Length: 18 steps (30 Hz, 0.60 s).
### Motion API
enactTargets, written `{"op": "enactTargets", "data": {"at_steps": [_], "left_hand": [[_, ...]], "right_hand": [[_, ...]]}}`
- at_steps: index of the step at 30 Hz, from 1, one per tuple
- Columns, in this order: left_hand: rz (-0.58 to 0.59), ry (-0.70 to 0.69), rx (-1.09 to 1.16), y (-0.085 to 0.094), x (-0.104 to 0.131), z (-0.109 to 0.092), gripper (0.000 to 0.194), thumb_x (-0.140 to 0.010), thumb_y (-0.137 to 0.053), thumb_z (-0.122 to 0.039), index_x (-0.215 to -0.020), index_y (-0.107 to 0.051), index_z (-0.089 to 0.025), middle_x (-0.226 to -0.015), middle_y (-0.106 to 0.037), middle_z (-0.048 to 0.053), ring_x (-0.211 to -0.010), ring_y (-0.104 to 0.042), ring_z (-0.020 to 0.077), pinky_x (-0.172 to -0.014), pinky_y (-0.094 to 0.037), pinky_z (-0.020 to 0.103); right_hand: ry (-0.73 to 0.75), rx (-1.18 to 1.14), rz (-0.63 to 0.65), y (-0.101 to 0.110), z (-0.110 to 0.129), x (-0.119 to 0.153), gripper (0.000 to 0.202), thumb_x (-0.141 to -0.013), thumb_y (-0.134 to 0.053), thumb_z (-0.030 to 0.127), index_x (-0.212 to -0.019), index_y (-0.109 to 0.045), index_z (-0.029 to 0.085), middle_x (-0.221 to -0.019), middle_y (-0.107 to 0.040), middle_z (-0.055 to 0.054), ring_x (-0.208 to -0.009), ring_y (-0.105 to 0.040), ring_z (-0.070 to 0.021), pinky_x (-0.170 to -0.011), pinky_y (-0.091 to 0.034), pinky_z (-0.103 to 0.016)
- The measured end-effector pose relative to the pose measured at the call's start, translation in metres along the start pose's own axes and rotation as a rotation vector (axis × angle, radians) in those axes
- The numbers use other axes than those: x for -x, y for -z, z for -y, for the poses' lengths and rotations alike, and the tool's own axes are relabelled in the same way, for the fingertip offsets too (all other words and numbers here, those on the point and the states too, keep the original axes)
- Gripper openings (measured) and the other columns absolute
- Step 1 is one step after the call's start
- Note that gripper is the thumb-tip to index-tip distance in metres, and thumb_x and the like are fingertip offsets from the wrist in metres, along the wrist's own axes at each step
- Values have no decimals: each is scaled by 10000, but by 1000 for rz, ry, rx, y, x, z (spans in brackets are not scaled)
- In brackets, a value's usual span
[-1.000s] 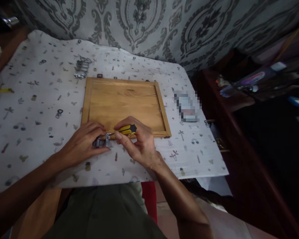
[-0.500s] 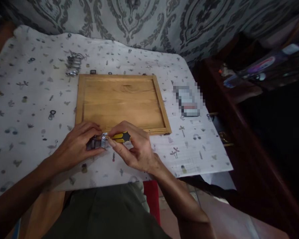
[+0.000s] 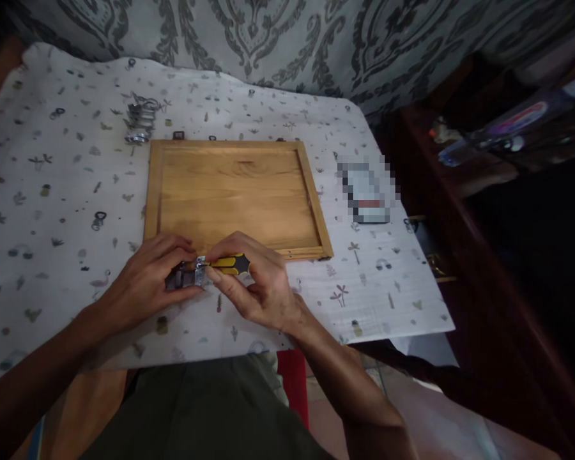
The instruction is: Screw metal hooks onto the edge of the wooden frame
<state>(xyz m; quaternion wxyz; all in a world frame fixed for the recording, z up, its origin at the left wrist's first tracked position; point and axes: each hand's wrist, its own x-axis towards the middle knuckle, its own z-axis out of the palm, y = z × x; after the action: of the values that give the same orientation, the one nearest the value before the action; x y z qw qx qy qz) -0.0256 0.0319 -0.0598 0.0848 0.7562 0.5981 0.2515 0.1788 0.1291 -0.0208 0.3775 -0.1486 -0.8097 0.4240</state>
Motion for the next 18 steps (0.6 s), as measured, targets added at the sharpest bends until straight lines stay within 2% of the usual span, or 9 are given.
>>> {"op": "enactTargets", "data": {"at_steps": [6,12,18], "left_hand": [[4,4,3,0,0,-1,313,-888,-774,-421,-964,-624,-157,-1071,-679,106,-978,-650,296,-830,-548,458],[15,10,27,1,0,2,314,-897,-759,-444,-978,-637,-166,-1082,-679,104,-1012,-643,306,-859,-537,466],[49,15,25,2,0,1,308,-892,-769,-415,-989,-637,-155,-1099,-679,108,-1028,-638,304,-871,-531,464]], "right_hand": [[33,7,75,2,0,-5,76,-980,-651,185,-1054,-666,177,-874,-698,-34,-875,-698,-175,-773,-574,-326],[50,44,130,5,0,-9,97,-996,-653,243,-1057,-675,171,-936,-718,-51,-871,-704,-172,-761,-579,-309],[74,104,78,0,0,-7,108,-987,-677,291,-1021,-669,189,-908,-723,-38,-821,-705,-161,-725,-578,-297]]}}
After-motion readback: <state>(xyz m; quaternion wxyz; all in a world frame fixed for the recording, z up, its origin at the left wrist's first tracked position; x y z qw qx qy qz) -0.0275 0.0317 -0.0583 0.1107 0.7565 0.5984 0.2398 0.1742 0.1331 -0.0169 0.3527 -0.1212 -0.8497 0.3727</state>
